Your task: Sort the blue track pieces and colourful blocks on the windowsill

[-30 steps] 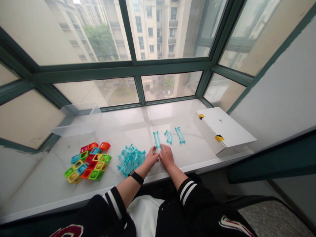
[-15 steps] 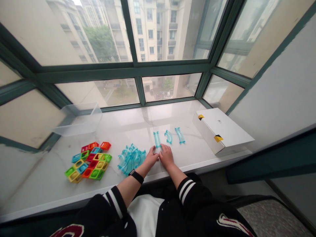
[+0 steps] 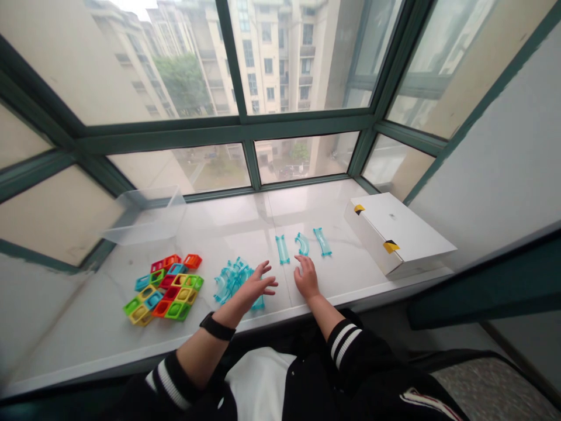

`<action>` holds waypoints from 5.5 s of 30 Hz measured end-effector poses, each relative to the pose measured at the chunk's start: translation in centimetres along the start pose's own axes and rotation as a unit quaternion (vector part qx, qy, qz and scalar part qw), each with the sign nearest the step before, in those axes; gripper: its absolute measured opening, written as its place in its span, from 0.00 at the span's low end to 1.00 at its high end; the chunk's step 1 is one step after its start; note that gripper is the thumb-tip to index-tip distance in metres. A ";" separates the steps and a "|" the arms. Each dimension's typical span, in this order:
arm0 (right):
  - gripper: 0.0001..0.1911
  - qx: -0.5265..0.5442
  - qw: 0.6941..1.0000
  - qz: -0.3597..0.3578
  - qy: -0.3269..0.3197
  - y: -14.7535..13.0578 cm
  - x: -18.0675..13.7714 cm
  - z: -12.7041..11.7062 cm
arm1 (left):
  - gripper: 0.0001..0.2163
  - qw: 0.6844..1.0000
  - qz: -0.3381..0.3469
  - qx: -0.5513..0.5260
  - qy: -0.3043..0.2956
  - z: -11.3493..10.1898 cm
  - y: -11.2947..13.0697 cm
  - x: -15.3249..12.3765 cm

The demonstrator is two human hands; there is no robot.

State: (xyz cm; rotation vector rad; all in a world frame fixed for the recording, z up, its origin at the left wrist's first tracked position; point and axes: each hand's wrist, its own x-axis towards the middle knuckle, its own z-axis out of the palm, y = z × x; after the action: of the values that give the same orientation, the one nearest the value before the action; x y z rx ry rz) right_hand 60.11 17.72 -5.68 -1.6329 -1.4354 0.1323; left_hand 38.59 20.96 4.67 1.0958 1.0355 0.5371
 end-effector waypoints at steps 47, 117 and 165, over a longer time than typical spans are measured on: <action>0.25 -0.276 0.942 0.013 -0.190 -4.2 0.2 1.9 | 0.31 0.975 0.048 -0.190 0.102 -12.1 -3.9 -12.6; 0.26 0.048 0.944 -0.156 -0.285 -11.1 -5.5 0.6 | 0.07 0.825 0.174 0.484 0.235 -10.6 -5.1 -8.4; 0.07 0.207 0.974 0.031 -0.089 -11.6 -2.3 -1.3 | 0.12 0.923 -0.073 -0.378 -0.009 -3.3 0.5 -6.3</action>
State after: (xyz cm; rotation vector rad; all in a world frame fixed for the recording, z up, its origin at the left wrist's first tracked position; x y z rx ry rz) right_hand 51.75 13.88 1.84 -1.3443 -1.3778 0.5888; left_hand 32.92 17.70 7.40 0.3325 0.7736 0.7209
